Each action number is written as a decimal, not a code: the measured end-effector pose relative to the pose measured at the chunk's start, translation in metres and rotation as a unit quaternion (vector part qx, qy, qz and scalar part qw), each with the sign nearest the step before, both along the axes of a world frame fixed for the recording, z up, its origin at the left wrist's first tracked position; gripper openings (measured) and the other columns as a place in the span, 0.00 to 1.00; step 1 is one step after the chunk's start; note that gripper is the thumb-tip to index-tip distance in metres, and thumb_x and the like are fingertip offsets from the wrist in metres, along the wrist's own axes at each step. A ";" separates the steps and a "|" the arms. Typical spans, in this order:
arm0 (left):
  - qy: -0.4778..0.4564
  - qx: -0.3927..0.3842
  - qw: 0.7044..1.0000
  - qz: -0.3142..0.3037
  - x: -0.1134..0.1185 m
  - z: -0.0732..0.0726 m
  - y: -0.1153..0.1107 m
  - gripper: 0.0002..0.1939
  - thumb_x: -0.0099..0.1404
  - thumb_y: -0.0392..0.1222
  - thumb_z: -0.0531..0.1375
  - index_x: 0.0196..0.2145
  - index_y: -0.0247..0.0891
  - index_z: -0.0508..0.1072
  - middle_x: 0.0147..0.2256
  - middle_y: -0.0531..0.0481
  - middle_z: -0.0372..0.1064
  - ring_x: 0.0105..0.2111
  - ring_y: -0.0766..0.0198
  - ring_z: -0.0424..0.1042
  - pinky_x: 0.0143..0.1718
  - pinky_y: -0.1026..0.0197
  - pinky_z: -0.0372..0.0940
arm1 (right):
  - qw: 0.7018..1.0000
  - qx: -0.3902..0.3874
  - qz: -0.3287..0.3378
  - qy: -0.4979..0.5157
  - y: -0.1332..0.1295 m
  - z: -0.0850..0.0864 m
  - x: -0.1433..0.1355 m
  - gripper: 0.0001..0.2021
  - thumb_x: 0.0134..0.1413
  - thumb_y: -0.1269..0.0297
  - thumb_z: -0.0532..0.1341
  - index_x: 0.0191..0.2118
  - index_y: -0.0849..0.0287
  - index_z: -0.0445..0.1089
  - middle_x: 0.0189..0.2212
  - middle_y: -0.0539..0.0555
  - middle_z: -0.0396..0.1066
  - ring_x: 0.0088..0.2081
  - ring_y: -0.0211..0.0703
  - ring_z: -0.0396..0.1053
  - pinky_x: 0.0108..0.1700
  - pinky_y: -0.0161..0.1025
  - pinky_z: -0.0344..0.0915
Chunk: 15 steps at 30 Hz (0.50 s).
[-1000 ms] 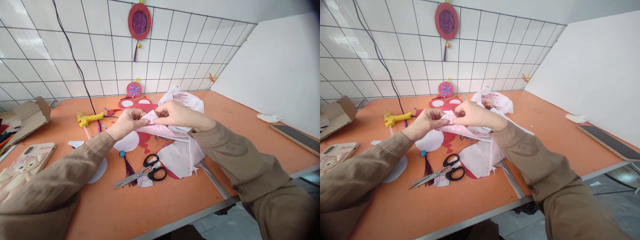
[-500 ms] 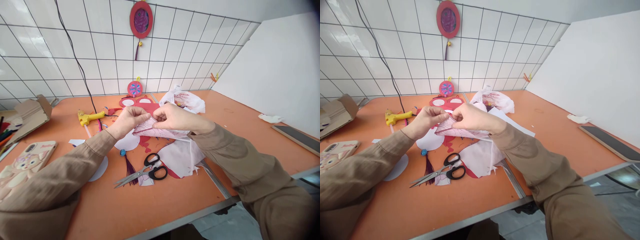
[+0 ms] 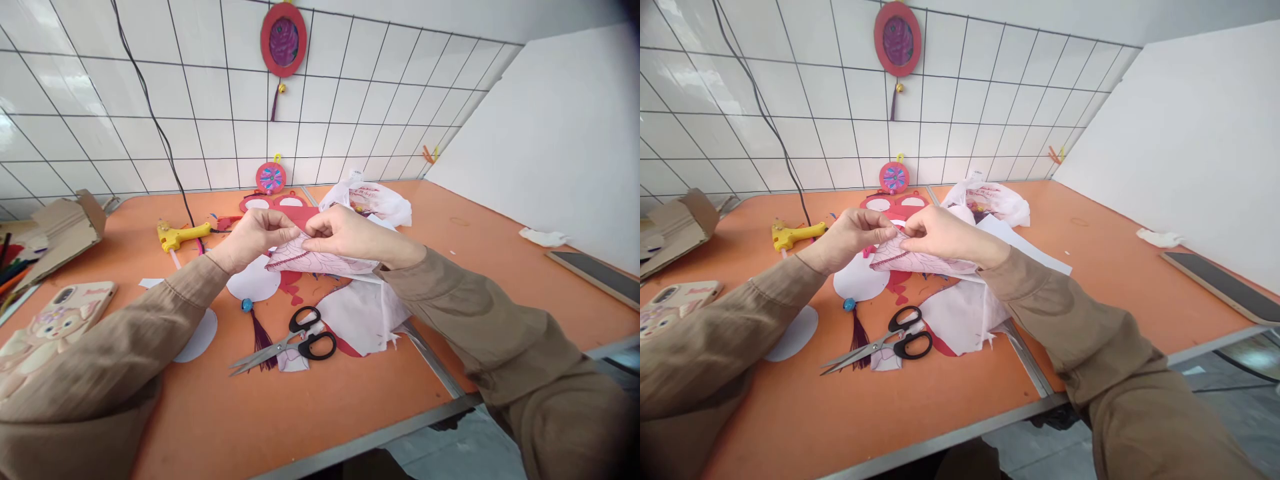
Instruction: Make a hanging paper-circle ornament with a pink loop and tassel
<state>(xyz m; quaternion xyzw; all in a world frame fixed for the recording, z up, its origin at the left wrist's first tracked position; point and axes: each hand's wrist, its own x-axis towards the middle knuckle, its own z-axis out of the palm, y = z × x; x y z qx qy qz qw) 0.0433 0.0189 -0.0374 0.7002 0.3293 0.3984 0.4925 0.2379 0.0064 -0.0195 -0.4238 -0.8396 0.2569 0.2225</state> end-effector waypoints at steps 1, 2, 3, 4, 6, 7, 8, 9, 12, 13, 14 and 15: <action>-0.006 -0.003 1.000 0.001 0.000 0.000 0.001 0.17 0.48 0.49 0.72 0.23 0.33 0.74 0.23 0.52 0.67 0.23 0.70 0.61 0.24 0.64 0.56 | 1.000 0.000 -0.002 -0.003 0.000 0.000 0.000 0.20 0.52 0.65 0.62 0.19 0.59 0.49 0.18 0.44 0.45 0.22 0.31 0.45 0.24 0.36 0.42; -0.012 -0.006 1.000 0.004 0.001 0.000 0.001 0.17 0.46 0.49 0.72 0.24 0.33 0.74 0.23 0.51 0.68 0.23 0.70 0.62 0.24 0.64 0.56 | 1.000 0.002 -0.004 -0.009 0.000 0.001 0.000 0.20 0.52 0.64 0.62 0.20 0.59 0.49 0.18 0.44 0.45 0.22 0.31 0.45 0.24 0.36 0.42; -0.016 -0.009 1.000 0.006 0.001 -0.001 0.002 0.17 0.45 0.48 0.73 0.23 0.33 0.74 0.23 0.52 0.68 0.23 0.70 0.61 0.23 0.64 0.56 | 1.000 0.006 -0.007 -0.015 0.000 0.002 0.000 0.21 0.53 0.63 0.62 0.19 0.59 0.49 0.18 0.44 0.44 0.22 0.30 0.44 0.24 0.36 0.42; -0.020 -0.013 1.000 0.007 0.001 -0.001 0.002 0.17 0.45 0.48 0.73 0.23 0.33 0.74 0.23 0.52 0.67 0.23 0.70 0.61 0.23 0.64 0.56 | 1.000 0.007 -0.007 -0.018 0.000 0.003 0.000 0.21 0.54 0.63 0.62 0.19 0.59 0.48 0.18 0.44 0.44 0.21 0.30 0.44 0.24 0.36 0.41; -0.027 -0.022 0.999 0.008 0.002 -0.003 0.002 0.17 0.45 0.48 0.73 0.23 0.33 0.74 0.22 0.53 0.67 0.23 0.71 0.61 0.23 0.65 0.56 | 1.000 -0.009 0.005 -0.011 0.000 0.007 0.001 0.22 0.57 0.62 0.59 0.19 0.59 0.47 0.17 0.44 0.44 0.21 0.30 0.43 0.24 0.37 0.40; -0.029 -0.027 0.999 0.008 0.001 -0.003 0.002 0.17 0.45 0.47 0.73 0.24 0.33 0.74 0.22 0.53 0.67 0.23 0.71 0.61 0.23 0.65 0.56 | 1.000 -0.024 0.014 -0.001 0.000 0.009 0.001 0.22 0.58 0.63 0.57 0.18 0.59 0.48 0.17 0.45 0.44 0.21 0.30 0.43 0.24 0.37 0.41; -0.032 -0.032 0.999 0.009 0.001 -0.003 0.003 0.17 0.45 0.47 0.73 0.24 0.33 0.74 0.22 0.52 0.67 0.23 0.71 0.61 0.23 0.65 0.56 | 0.999 -0.040 0.021 0.007 0.000 0.010 0.002 0.21 0.59 0.64 0.56 0.18 0.59 0.49 0.17 0.45 0.45 0.21 0.30 0.44 0.24 0.36 0.41; -0.034 -0.037 0.999 0.009 0.000 -0.004 0.003 0.17 0.45 0.47 0.74 0.24 0.33 0.74 0.22 0.52 0.67 0.23 0.71 0.62 0.24 0.65 0.56 | 0.998 -0.052 0.026 0.011 0.000 0.012 0.003 0.20 0.58 0.65 0.56 0.18 0.59 0.51 0.17 0.45 0.47 0.21 0.30 0.45 0.24 0.36 0.42; -0.041 -0.049 0.998 0.002 -0.002 -0.005 0.004 0.16 0.45 0.46 0.74 0.23 0.33 0.74 0.22 0.53 0.67 0.22 0.72 0.60 0.23 0.65 0.56 | 0.998 -0.046 0.032 -0.006 0.003 0.012 0.006 0.14 0.53 0.70 0.58 0.19 0.60 0.58 0.18 0.45 0.52 0.21 0.30 0.48 0.24 0.35 0.45; -0.043 -0.053 0.998 -0.004 -0.002 -0.006 0.005 0.16 0.45 0.46 0.74 0.24 0.33 0.75 0.22 0.53 0.66 0.22 0.72 0.60 0.22 0.65 0.55 | 0.999 -0.038 0.034 -0.011 0.005 0.012 0.007 0.12 0.52 0.70 0.58 0.20 0.60 0.60 0.18 0.46 0.53 0.22 0.31 0.49 0.24 0.35 0.46; -0.043 -0.056 0.997 -0.011 -0.003 -0.006 0.006 0.15 0.46 0.46 0.74 0.24 0.33 0.75 0.22 0.54 0.66 0.21 0.72 0.59 0.22 0.65 0.55 | 0.999 -0.032 0.037 -0.013 0.006 0.011 0.008 0.11 0.51 0.71 0.58 0.20 0.60 0.61 0.18 0.46 0.55 0.22 0.31 0.50 0.25 0.35 0.46; -0.040 -0.059 0.997 -0.019 -0.004 -0.007 0.007 0.15 0.46 0.46 0.73 0.24 0.33 0.75 0.22 0.53 0.66 0.21 0.72 0.59 0.22 0.65 0.55 | 0.999 -0.030 0.038 -0.012 0.006 0.010 0.009 0.10 0.51 0.71 0.58 0.20 0.60 0.62 0.19 0.46 0.56 0.22 0.31 0.51 0.25 0.35 0.47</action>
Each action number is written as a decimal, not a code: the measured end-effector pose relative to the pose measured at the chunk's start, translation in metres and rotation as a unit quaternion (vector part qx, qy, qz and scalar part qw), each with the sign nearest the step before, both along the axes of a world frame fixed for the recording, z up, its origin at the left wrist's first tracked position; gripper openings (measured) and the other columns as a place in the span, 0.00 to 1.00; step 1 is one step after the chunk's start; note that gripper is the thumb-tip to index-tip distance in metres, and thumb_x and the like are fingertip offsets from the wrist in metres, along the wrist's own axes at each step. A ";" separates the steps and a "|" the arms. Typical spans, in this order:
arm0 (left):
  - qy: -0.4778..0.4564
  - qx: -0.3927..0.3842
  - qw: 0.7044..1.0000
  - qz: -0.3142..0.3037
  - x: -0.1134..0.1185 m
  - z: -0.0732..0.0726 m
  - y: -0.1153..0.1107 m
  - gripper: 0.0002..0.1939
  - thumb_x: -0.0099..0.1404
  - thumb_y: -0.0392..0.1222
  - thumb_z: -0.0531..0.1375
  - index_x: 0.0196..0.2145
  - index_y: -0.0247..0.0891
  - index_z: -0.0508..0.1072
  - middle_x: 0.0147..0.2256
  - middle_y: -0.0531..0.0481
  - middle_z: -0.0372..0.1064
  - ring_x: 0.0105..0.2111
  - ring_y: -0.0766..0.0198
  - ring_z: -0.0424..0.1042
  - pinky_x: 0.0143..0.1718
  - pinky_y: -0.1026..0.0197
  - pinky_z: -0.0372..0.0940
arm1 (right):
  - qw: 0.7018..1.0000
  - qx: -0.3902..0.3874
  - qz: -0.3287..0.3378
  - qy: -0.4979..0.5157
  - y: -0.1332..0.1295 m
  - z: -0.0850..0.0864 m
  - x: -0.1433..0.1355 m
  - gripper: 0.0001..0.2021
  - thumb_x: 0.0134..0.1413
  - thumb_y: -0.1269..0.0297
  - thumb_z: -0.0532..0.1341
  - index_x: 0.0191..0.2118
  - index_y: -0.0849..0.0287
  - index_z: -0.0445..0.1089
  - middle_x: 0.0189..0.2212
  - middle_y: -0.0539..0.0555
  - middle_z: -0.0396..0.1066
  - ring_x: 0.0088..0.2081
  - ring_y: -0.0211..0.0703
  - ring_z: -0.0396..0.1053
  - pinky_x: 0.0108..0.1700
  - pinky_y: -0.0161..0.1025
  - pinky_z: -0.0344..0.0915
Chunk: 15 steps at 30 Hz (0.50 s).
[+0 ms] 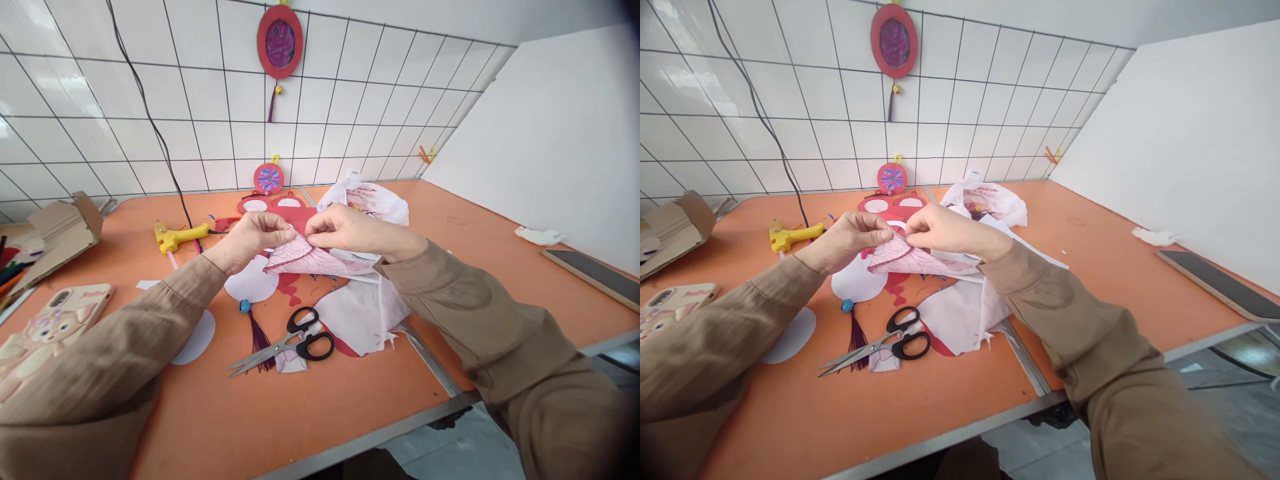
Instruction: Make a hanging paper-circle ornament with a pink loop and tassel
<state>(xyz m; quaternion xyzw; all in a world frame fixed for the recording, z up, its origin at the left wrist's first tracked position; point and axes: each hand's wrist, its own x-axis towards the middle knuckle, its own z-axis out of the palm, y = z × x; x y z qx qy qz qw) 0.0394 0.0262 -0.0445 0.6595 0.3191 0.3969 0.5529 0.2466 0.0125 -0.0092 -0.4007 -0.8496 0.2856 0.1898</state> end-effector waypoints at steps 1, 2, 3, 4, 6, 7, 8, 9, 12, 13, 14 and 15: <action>0.003 -0.001 1.000 -0.007 -0.001 -0.001 0.001 0.15 0.47 0.46 0.73 0.25 0.33 0.75 0.22 0.53 0.67 0.21 0.72 0.59 0.22 0.65 0.55 | 1.000 0.000 0.000 0.003 0.000 -0.001 0.000 0.10 0.51 0.71 0.58 0.21 0.60 0.63 0.19 0.46 0.57 0.23 0.31 0.52 0.25 0.35 0.47; 0.007 -0.003 1.000 -0.012 -0.001 -0.001 0.002 0.15 0.47 0.46 0.73 0.25 0.33 0.76 0.22 0.53 0.67 0.21 0.72 0.60 0.22 0.65 0.55 | 1.000 -0.001 -0.001 0.005 0.000 -0.001 0.000 0.09 0.51 0.70 0.58 0.21 0.60 0.64 0.19 0.46 0.57 0.23 0.31 0.52 0.25 0.35 0.48; 0.013 -0.004 1.000 -0.018 -0.002 -0.001 0.002 0.15 0.47 0.46 0.73 0.24 0.33 0.75 0.22 0.53 0.67 0.22 0.72 0.60 0.23 0.65 0.55 | 1.000 -0.002 -0.004 0.006 0.000 -0.001 0.000 0.09 0.51 0.70 0.58 0.21 0.60 0.65 0.19 0.46 0.57 0.23 0.31 0.52 0.25 0.35 0.48; 0.019 -0.005 1.000 -0.025 -0.002 -0.002 0.003 0.16 0.47 0.47 0.73 0.24 0.32 0.75 0.22 0.53 0.67 0.22 0.72 0.60 0.23 0.65 0.55 | 1.000 -0.002 -0.006 0.007 -0.001 0.000 0.000 0.09 0.52 0.70 0.58 0.22 0.60 0.65 0.19 0.46 0.57 0.23 0.31 0.52 0.25 0.35 0.48; 0.029 -0.007 0.999 -0.036 -0.002 -0.002 0.002 0.17 0.48 0.49 0.73 0.24 0.32 0.75 0.22 0.52 0.67 0.22 0.71 0.62 0.24 0.65 0.56 | 1.000 -0.001 -0.010 0.007 -0.003 0.001 -0.001 0.09 0.52 0.69 0.58 0.22 0.60 0.65 0.19 0.46 0.56 0.23 0.31 0.51 0.25 0.35 0.47; 0.032 -0.007 0.999 -0.040 -0.002 -0.002 0.002 0.17 0.48 0.49 0.73 0.26 0.32 0.76 0.23 0.51 0.68 0.23 0.70 0.63 0.24 0.65 0.58 | 1.000 0.000 -0.012 0.006 -0.004 0.002 -0.001 0.10 0.52 0.69 0.58 0.21 0.61 0.64 0.19 0.46 0.55 0.22 0.31 0.50 0.25 0.35 0.46; 0.034 -0.005 0.999 -0.041 -0.002 -0.002 0.002 0.18 0.49 0.50 0.73 0.28 0.32 0.77 0.25 0.50 0.70 0.25 0.69 0.65 0.26 0.64 0.60 | 1.000 0.000 -0.016 0.005 -0.004 0.002 -0.002 0.10 0.52 0.68 0.58 0.21 0.61 0.64 0.19 0.46 0.54 0.22 0.31 0.50 0.25 0.35 0.46; 0.032 0.000 0.999 -0.037 -0.002 -0.001 0.002 0.19 0.49 0.50 0.73 0.31 0.32 0.78 0.27 0.49 0.72 0.27 0.67 0.68 0.28 0.64 0.61 | 1.000 -0.001 -0.021 0.004 -0.005 0.003 -0.002 0.10 0.52 0.68 0.58 0.21 0.61 0.63 0.18 0.45 0.53 0.22 0.30 0.49 0.25 0.35 0.45; 0.012 0.027 0.999 -0.012 -0.003 -0.001 0.002 0.20 0.49 0.49 0.73 0.36 0.33 0.78 0.31 0.47 0.74 0.31 0.64 0.71 0.33 0.62 0.65 | 0.999 -0.010 -0.040 0.005 -0.007 0.004 -0.004 0.10 0.52 0.69 0.57 0.21 0.61 0.62 0.17 0.45 0.52 0.21 0.30 0.49 0.25 0.35 0.44; 0.007 0.036 0.999 -0.007 -0.003 -0.001 0.002 0.20 0.50 0.50 0.72 0.34 0.32 0.78 0.30 0.48 0.73 0.30 0.65 0.70 0.32 0.62 0.65 | 0.999 -0.014 -0.044 0.006 -0.008 0.005 -0.005 0.10 0.52 0.70 0.57 0.21 0.61 0.62 0.17 0.44 0.52 0.21 0.30 0.48 0.25 0.36 0.44; 0.005 0.042 0.999 -0.007 -0.003 -0.001 0.002 0.19 0.52 0.52 0.71 0.32 0.32 0.78 0.28 0.49 0.72 0.29 0.66 0.69 0.31 0.62 0.65 | 0.999 -0.016 -0.046 0.007 -0.008 0.005 -0.005 0.10 0.52 0.70 0.57 0.21 0.61 0.62 0.16 0.44 0.52 0.21 0.30 0.48 0.25 0.36 0.44; 0.005 0.048 0.999 -0.010 -0.003 -0.001 0.002 0.19 0.54 0.54 0.69 0.29 0.32 0.77 0.26 0.49 0.71 0.27 0.66 0.68 0.30 0.62 0.64 | 0.999 -0.016 -0.046 0.007 -0.009 0.005 -0.006 0.10 0.52 0.71 0.57 0.21 0.61 0.61 0.16 0.44 0.52 0.21 0.29 0.48 0.25 0.36 0.44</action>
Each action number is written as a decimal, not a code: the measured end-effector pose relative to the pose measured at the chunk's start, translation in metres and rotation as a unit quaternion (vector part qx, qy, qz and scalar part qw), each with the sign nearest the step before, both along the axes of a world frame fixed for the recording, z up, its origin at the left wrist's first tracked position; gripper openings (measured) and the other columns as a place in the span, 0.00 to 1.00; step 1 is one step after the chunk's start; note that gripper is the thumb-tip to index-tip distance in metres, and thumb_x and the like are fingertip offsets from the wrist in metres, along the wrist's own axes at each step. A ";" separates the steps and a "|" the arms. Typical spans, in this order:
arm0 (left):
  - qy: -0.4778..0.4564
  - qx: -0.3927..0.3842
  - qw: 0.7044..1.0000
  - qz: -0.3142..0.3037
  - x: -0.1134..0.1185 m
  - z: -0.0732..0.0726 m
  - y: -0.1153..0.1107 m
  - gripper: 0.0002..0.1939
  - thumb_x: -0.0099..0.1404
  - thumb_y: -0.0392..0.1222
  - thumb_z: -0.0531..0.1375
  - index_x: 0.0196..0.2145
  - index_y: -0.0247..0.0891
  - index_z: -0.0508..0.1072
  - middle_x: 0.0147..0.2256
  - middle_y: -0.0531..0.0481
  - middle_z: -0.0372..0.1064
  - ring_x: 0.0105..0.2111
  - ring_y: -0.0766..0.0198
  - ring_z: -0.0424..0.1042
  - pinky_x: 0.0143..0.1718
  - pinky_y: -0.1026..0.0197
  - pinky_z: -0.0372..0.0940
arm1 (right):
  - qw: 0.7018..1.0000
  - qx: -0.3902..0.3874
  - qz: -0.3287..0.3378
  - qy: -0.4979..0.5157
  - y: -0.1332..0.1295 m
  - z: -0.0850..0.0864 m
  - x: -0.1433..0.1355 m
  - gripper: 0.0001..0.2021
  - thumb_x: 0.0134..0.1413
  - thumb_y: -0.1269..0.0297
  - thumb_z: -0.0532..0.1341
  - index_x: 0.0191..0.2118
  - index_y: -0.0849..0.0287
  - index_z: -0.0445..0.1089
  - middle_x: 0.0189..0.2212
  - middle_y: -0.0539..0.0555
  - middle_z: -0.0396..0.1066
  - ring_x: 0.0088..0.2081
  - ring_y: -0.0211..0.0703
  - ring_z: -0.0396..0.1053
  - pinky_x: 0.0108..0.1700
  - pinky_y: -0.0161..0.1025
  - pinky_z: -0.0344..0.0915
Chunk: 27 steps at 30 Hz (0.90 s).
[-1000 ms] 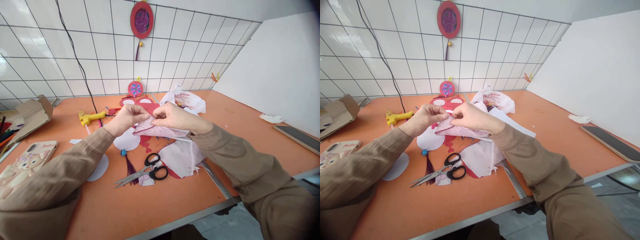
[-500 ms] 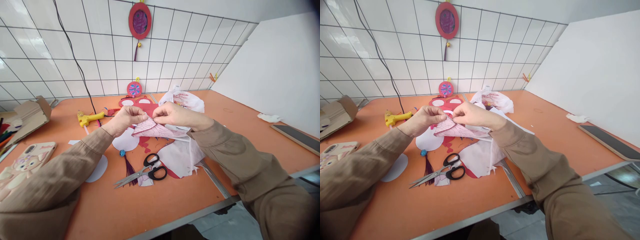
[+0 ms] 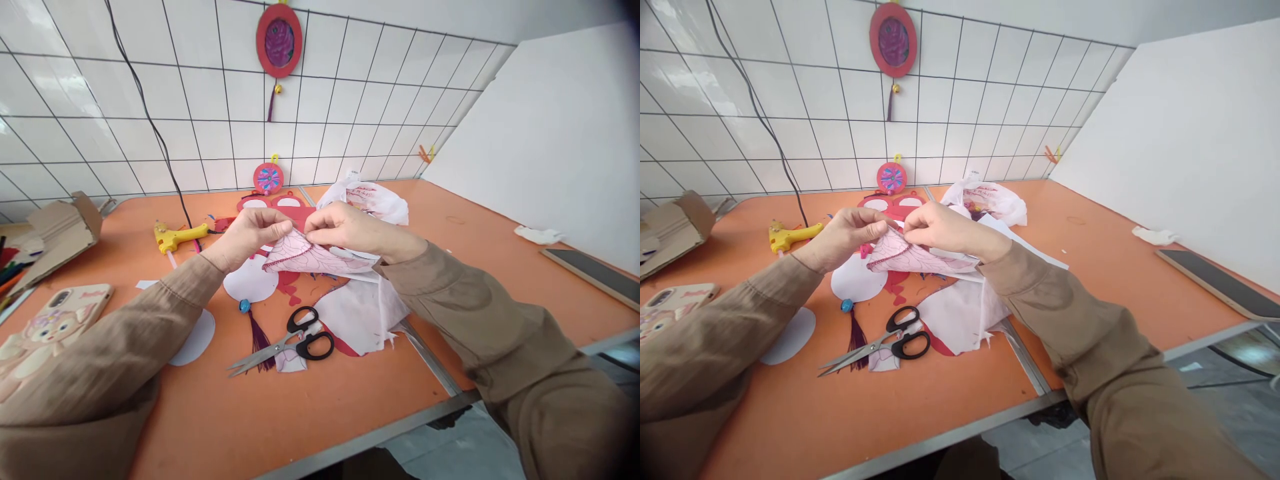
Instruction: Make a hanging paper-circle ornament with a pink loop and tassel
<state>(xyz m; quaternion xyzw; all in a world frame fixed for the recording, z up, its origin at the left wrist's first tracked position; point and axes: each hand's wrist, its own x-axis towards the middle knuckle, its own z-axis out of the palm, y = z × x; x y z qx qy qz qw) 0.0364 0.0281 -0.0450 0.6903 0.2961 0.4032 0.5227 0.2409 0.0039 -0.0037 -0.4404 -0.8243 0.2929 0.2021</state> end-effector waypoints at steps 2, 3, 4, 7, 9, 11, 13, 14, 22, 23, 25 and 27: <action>0.002 0.025 1.000 0.011 0.000 0.001 -0.001 0.20 0.57 0.56 0.66 0.28 0.32 0.77 0.25 0.49 0.70 0.26 0.66 0.68 0.30 0.62 0.65 | 1.000 0.001 0.002 0.000 -0.001 0.000 0.000 0.11 0.52 0.72 0.57 0.20 0.61 0.60 0.16 0.44 0.52 0.21 0.29 0.48 0.26 0.36 0.45; -0.001 0.054 0.998 0.028 0.000 0.002 -0.002 0.19 0.59 0.55 0.65 0.30 0.33 0.77 0.27 0.48 0.71 0.28 0.65 0.69 0.31 0.61 0.66 | 1.000 0.002 0.003 0.000 -0.001 0.001 -0.001 0.12 0.52 0.72 0.57 0.20 0.61 0.60 0.16 0.44 0.52 0.21 0.29 0.48 0.26 0.36 0.45; -0.001 0.095 0.994 0.045 0.000 0.003 -0.003 0.16 0.59 0.52 0.65 0.32 0.34 0.78 0.31 0.47 0.73 0.31 0.63 0.71 0.34 0.60 0.67 | 1.000 0.001 0.002 0.000 -0.001 0.001 0.000 0.12 0.52 0.72 0.57 0.20 0.61 0.60 0.16 0.44 0.52 0.21 0.29 0.48 0.26 0.36 0.44; 0.047 0.264 0.963 0.038 0.000 0.010 -0.008 0.09 0.60 0.43 0.65 0.37 0.37 0.80 0.41 0.44 0.73 0.43 0.59 0.71 0.43 0.57 0.68 | 1.000 0.001 -0.013 0.004 -0.002 0.001 0.000 0.11 0.53 0.72 0.57 0.21 0.61 0.60 0.16 0.44 0.52 0.20 0.29 0.49 0.26 0.37 0.44; 0.102 0.355 0.929 0.008 0.000 0.016 -0.011 0.06 0.62 0.38 0.63 0.36 0.38 0.80 0.44 0.43 0.72 0.46 0.58 0.71 0.46 0.56 0.67 | 1.000 0.000 -0.022 0.008 -0.001 0.001 0.000 0.11 0.54 0.72 0.57 0.22 0.61 0.61 0.16 0.44 0.52 0.21 0.29 0.49 0.26 0.37 0.45; 0.139 0.401 0.905 0.003 0.000 0.018 -0.013 0.07 0.65 0.36 0.60 0.36 0.38 0.79 0.44 0.43 0.71 0.46 0.58 0.71 0.47 0.56 0.67 | 1.000 -0.006 -0.024 0.008 -0.001 0.000 0.000 0.10 0.54 0.72 0.58 0.23 0.61 0.62 0.17 0.45 0.54 0.21 0.30 0.51 0.26 0.37 0.46; 0.157 0.415 0.896 0.005 0.000 0.018 -0.012 0.08 0.66 0.35 0.57 0.35 0.37 0.78 0.44 0.42 0.71 0.46 0.58 0.71 0.47 0.55 0.68 | 1.000 -0.011 -0.024 0.005 0.001 -0.002 0.000 0.10 0.53 0.71 0.58 0.22 0.61 0.62 0.17 0.45 0.54 0.21 0.30 0.51 0.25 0.36 0.46; 0.162 0.416 0.895 0.005 0.000 0.018 -0.012 0.08 0.66 0.34 0.57 0.35 0.37 0.77 0.45 0.43 0.71 0.47 0.58 0.71 0.48 0.54 0.68 | 1.000 -0.009 -0.023 0.004 0.002 -0.003 0.000 0.10 0.53 0.70 0.59 0.22 0.61 0.62 0.17 0.45 0.55 0.21 0.30 0.51 0.25 0.36 0.46; 0.210 0.370 0.904 -0.023 -0.002 0.022 -0.013 0.08 0.66 0.35 0.56 0.33 0.37 0.76 0.50 0.44 0.70 0.49 0.59 0.70 0.50 0.55 0.67 | 1.000 -0.005 -0.013 0.011 0.001 -0.003 0.000 0.08 0.52 0.73 0.57 0.24 0.62 0.68 0.17 0.46 0.56 0.21 0.29 0.51 0.25 0.36 0.46; 0.203 0.367 0.908 -0.025 -0.002 0.022 -0.013 0.08 0.66 0.35 0.57 0.33 0.37 0.76 0.50 0.44 0.70 0.50 0.59 0.70 0.50 0.55 0.67 | 1.000 -0.004 -0.015 0.009 0.001 -0.004 0.000 0.08 0.52 0.73 0.57 0.24 0.62 0.68 0.17 0.46 0.56 0.21 0.29 0.51 0.25 0.36 0.46; 0.181 0.366 0.913 -0.028 0.000 0.018 -0.014 0.08 0.66 0.34 0.57 0.32 0.37 0.76 0.50 0.43 0.70 0.52 0.58 0.69 0.52 0.54 0.67 | 1.000 0.001 -0.016 0.005 0.001 -0.004 0.000 0.09 0.53 0.71 0.58 0.23 0.62 0.67 0.18 0.46 0.56 0.21 0.30 0.52 0.24 0.35 0.46; 0.159 0.371 0.914 -0.029 0.002 0.014 -0.013 0.08 0.66 0.33 0.58 0.32 0.37 0.76 0.51 0.43 0.70 0.53 0.57 0.68 0.54 0.52 0.66 | 1.000 0.007 -0.012 0.005 0.001 -0.005 0.000 0.09 0.53 0.70 0.58 0.23 0.62 0.67 0.18 0.46 0.56 0.22 0.30 0.52 0.24 0.35 0.46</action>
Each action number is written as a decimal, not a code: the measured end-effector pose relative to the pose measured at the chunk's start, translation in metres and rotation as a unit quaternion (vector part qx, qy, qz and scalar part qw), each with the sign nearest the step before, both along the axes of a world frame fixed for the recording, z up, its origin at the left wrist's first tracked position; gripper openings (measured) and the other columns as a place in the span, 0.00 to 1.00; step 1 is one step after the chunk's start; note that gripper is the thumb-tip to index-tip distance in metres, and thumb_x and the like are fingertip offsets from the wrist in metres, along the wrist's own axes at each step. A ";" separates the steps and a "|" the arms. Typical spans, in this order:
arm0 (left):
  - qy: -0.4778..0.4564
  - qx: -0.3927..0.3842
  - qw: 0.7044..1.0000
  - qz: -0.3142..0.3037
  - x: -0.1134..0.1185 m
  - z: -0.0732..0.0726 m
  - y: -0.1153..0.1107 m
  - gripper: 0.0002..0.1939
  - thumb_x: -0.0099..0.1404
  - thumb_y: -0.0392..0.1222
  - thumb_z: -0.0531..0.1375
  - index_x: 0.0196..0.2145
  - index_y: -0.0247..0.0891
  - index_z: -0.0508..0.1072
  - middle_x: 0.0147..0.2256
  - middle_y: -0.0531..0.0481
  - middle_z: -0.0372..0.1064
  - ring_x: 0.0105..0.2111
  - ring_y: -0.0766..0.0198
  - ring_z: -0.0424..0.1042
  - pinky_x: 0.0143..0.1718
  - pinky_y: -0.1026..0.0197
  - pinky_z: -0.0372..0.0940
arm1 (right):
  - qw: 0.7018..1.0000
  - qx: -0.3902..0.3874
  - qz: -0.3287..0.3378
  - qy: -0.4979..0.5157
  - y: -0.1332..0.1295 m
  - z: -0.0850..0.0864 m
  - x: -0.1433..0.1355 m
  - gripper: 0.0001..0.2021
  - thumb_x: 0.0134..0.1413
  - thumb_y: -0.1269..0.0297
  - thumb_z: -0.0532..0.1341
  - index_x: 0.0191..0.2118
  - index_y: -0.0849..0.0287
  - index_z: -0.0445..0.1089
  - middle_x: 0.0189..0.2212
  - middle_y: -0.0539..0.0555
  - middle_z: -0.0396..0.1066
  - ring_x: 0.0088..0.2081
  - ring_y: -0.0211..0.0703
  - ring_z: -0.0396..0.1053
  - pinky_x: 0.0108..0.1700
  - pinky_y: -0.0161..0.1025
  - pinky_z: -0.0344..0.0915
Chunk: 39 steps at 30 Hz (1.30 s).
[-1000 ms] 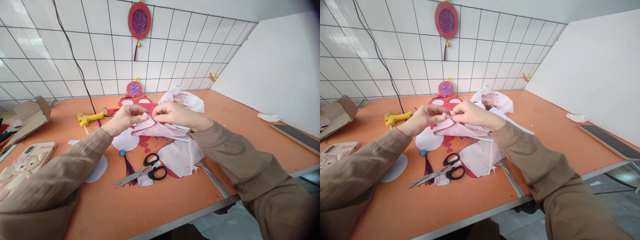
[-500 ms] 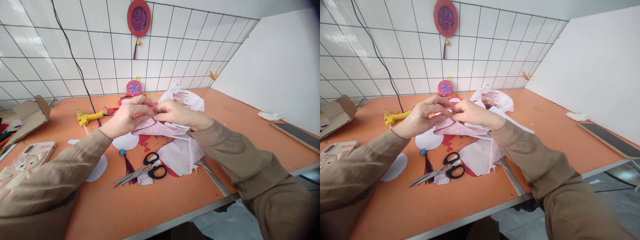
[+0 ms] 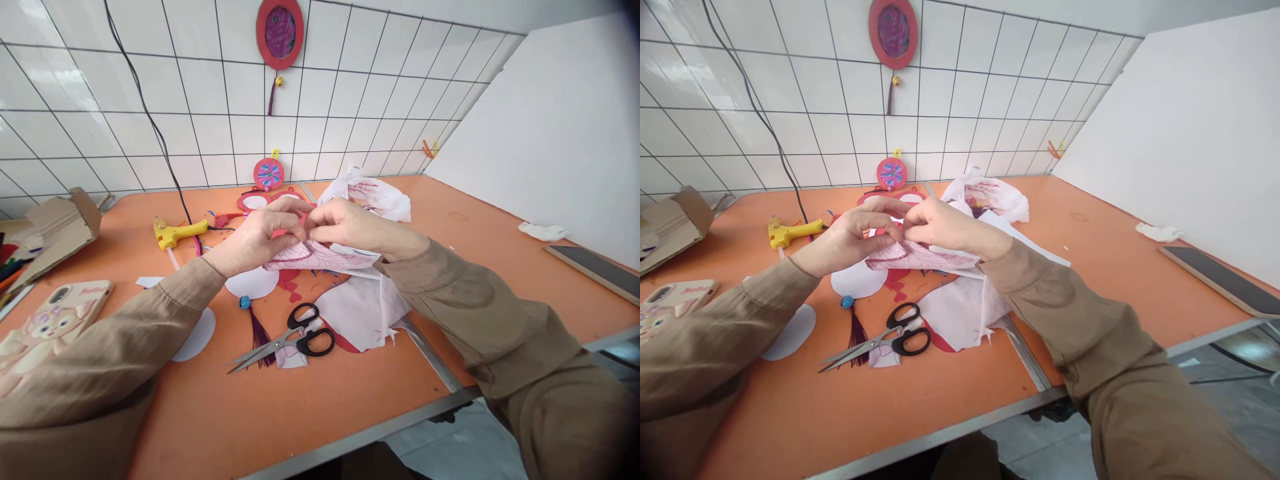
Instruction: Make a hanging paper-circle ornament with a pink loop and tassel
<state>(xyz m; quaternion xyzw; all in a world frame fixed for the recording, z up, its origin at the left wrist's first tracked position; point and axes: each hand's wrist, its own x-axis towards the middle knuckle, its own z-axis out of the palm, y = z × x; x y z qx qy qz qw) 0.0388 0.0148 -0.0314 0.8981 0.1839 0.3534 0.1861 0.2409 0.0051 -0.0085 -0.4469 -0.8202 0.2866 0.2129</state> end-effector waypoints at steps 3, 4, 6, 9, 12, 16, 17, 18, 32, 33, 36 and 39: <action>-0.020 0.004 1.000 -0.001 0.002 -0.006 0.001 0.08 0.65 0.32 0.58 0.31 0.37 0.76 0.52 0.43 0.69 0.53 0.57 0.68 0.54 0.52 0.65 | 1.000 -0.004 0.005 0.015 0.000 0.000 0.000 0.09 0.53 0.69 0.58 0.23 0.62 0.67 0.18 0.47 0.56 0.21 0.30 0.52 0.25 0.36 0.46; -0.029 0.003 1.000 0.003 0.002 -0.007 0.001 0.07 0.65 0.32 0.58 0.31 0.36 0.75 0.52 0.43 0.70 0.52 0.57 0.69 0.53 0.53 0.66 | 1.000 -0.008 0.005 0.022 0.000 0.000 0.000 0.10 0.54 0.69 0.58 0.23 0.62 0.66 0.17 0.47 0.56 0.21 0.30 0.51 0.25 0.36 0.45; -0.045 -0.007 0.999 0.020 0.003 -0.009 0.001 0.07 0.65 0.33 0.58 0.30 0.36 0.75 0.51 0.42 0.70 0.49 0.58 0.70 0.49 0.55 0.67 | 0.999 -0.016 0.003 0.032 0.001 0.000 0.001 0.10 0.54 0.70 0.58 0.22 0.61 0.64 0.17 0.47 0.56 0.20 0.30 0.51 0.25 0.37 0.45; -0.077 -0.047 0.995 0.044 0.005 -0.011 0.001 0.04 0.62 0.34 0.59 0.31 0.36 0.74 0.47 0.43 0.72 0.45 0.59 0.71 0.43 0.58 0.68 | 0.999 -0.017 0.001 0.031 0.001 -0.001 0.002 0.11 0.52 0.69 0.59 0.21 0.60 0.62 0.17 0.46 0.55 0.20 0.30 0.50 0.24 0.37 0.45; -0.112 -0.108 0.986 0.060 0.007 -0.013 0.001 0.04 0.59 0.35 0.62 0.34 0.35 0.74 0.41 0.44 0.73 0.39 0.61 0.71 0.39 0.59 0.67 | 1.000 -0.017 0.008 0.021 0.002 -0.001 0.002 0.11 0.52 0.68 0.59 0.21 0.60 0.63 0.17 0.46 0.55 0.21 0.31 0.50 0.24 0.37 0.45; -0.135 -0.150 0.976 0.079 0.010 -0.016 0.000 0.11 0.56 0.35 0.63 0.39 0.36 0.74 0.39 0.45 0.73 0.36 0.63 0.69 0.37 0.59 0.66 | 0.999 -0.001 0.043 0.020 0.002 -0.004 0.001 0.10 0.52 0.63 0.61 0.24 0.61 0.66 0.20 0.47 0.58 0.24 0.32 0.54 0.26 0.37 0.48; -0.143 -0.155 0.974 0.084 0.011 -0.017 0.001 0.12 0.55 0.35 0.63 0.40 0.36 0.74 0.38 0.46 0.73 0.35 0.63 0.69 0.37 0.59 0.66 | 0.999 0.007 0.049 0.020 0.002 -0.005 0.000 0.12 0.51 0.60 0.63 0.24 0.61 0.65 0.20 0.47 0.58 0.24 0.33 0.54 0.26 0.37 0.48; -0.152 -0.163 0.971 0.089 0.011 -0.018 0.002 0.14 0.55 0.35 0.64 0.41 0.36 0.74 0.38 0.46 0.72 0.35 0.64 0.68 0.37 0.60 0.66 | 0.998 0.014 0.049 0.019 0.003 -0.006 0.000 0.13 0.51 0.58 0.63 0.24 0.60 0.64 0.21 0.47 0.57 0.25 0.33 0.54 0.26 0.37 0.47; -0.176 -0.374 0.907 0.075 0.004 -0.013 0.007 0.18 0.47 0.49 0.72 0.21 0.33 0.72 0.18 0.55 0.62 0.20 0.72 0.58 0.22 0.65 0.56 | 0.999 0.017 0.022 0.016 0.000 -0.001 -0.003 0.09 0.51 0.69 0.62 0.23 0.59 0.63 0.21 0.48 0.60 0.25 0.34 0.56 0.27 0.36 0.51; -0.182 -0.375 0.906 0.078 0.004 -0.013 0.007 0.18 0.47 0.49 0.73 0.21 0.33 0.72 0.19 0.54 0.62 0.20 0.72 0.58 0.21 0.65 0.55 | 0.999 0.022 0.023 0.015 0.000 -0.003 -0.003 0.11 0.52 0.67 0.62 0.22 0.59 0.62 0.20 0.47 0.58 0.25 0.33 0.54 0.27 0.36 0.50; -0.183 -0.374 0.906 0.079 0.006 -0.015 0.006 0.18 0.48 0.49 0.72 0.21 0.33 0.72 0.18 0.54 0.62 0.20 0.72 0.57 0.21 0.65 0.54 | 0.999 0.034 0.025 0.022 0.002 -0.008 -0.004 0.18 0.54 0.62 0.61 0.20 0.59 0.54 0.19 0.45 0.50 0.23 0.32 0.48 0.25 0.36 0.45; -0.173 -0.377 0.907 0.069 0.006 -0.015 0.006 0.19 0.49 0.50 0.72 0.20 0.34 0.70 0.17 0.55 0.60 0.19 0.72 0.56 0.20 0.65 0.52 | 0.998 0.032 0.037 0.030 0.005 -0.014 -0.004 0.18 0.55 0.64 0.60 0.20 0.59 0.51 0.19 0.45 0.46 0.23 0.31 0.46 0.25 0.36 0.43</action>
